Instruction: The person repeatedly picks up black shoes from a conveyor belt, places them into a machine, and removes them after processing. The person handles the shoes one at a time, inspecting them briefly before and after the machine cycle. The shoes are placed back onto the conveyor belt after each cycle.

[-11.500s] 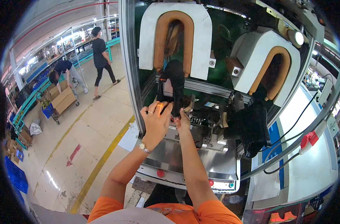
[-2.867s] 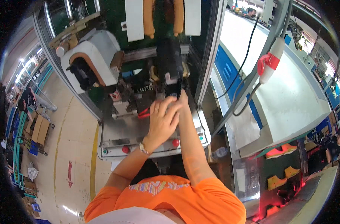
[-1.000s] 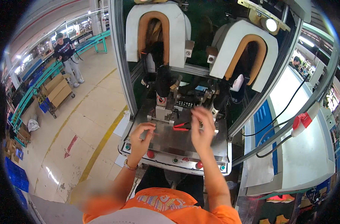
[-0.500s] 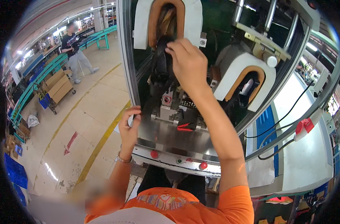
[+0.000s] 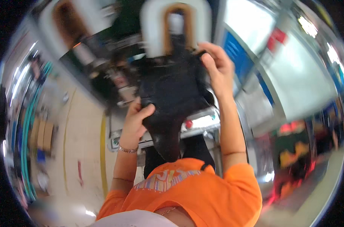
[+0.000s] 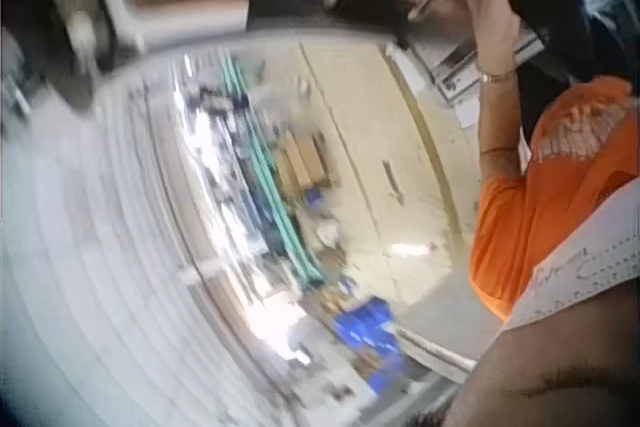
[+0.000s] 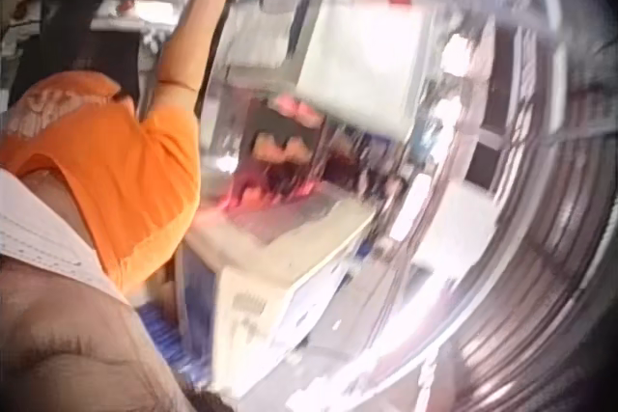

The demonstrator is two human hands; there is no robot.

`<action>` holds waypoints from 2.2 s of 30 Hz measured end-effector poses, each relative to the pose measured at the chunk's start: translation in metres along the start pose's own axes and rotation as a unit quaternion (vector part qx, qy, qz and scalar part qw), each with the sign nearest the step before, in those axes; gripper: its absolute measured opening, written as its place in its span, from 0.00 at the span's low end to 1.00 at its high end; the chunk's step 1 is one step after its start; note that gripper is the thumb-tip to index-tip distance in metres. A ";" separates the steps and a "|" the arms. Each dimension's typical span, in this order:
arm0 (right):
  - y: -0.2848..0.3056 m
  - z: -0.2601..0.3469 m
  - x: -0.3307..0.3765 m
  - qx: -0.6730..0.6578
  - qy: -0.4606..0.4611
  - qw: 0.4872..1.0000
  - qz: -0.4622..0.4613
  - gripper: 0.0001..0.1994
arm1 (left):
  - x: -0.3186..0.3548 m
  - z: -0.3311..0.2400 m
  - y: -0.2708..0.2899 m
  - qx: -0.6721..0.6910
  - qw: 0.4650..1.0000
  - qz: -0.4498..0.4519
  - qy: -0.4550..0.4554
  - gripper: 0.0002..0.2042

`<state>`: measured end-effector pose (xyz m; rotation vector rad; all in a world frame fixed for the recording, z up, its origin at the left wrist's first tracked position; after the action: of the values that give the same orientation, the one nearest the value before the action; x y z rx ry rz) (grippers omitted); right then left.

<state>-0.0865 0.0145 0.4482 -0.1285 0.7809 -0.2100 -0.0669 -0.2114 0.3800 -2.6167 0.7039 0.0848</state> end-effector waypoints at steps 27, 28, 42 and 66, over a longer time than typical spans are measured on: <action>0.601 -0.027 0.349 0.032 -0.326 0.735 -0.594 0.56 | 0.000 0.298 -0.091 -0.237 0.856 0.151 0.434 0.19; 0.598 -0.037 0.346 -0.016 -0.382 0.702 -0.601 0.58 | 0.002 0.297 -0.080 -0.228 0.856 0.133 0.445 0.19; 0.715 -0.194 0.336 0.145 -0.397 0.756 -0.499 0.18 | 0.041 0.273 -0.010 -0.140 0.864 -0.073 0.478 0.17; 0.670 0.080 0.535 -0.047 0.068 0.571 -0.816 0.10 | 0.004 0.241 -0.017 -0.198 0.869 0.054 0.451 0.15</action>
<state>0.4333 0.5424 0.0104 -0.9609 0.5871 -1.9967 -0.0432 -0.0992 0.1669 -2.9286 1.2297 -1.1446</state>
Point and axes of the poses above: each hand's wrist, its own x-axis away from the middle knuckle, its own y-axis out of the back of the hand, z = x × y, the point moved 3 cm from there along -x, towards the middle knuckle, and after that the axes turned 7 degrees about -x, right-handed, at the moved point
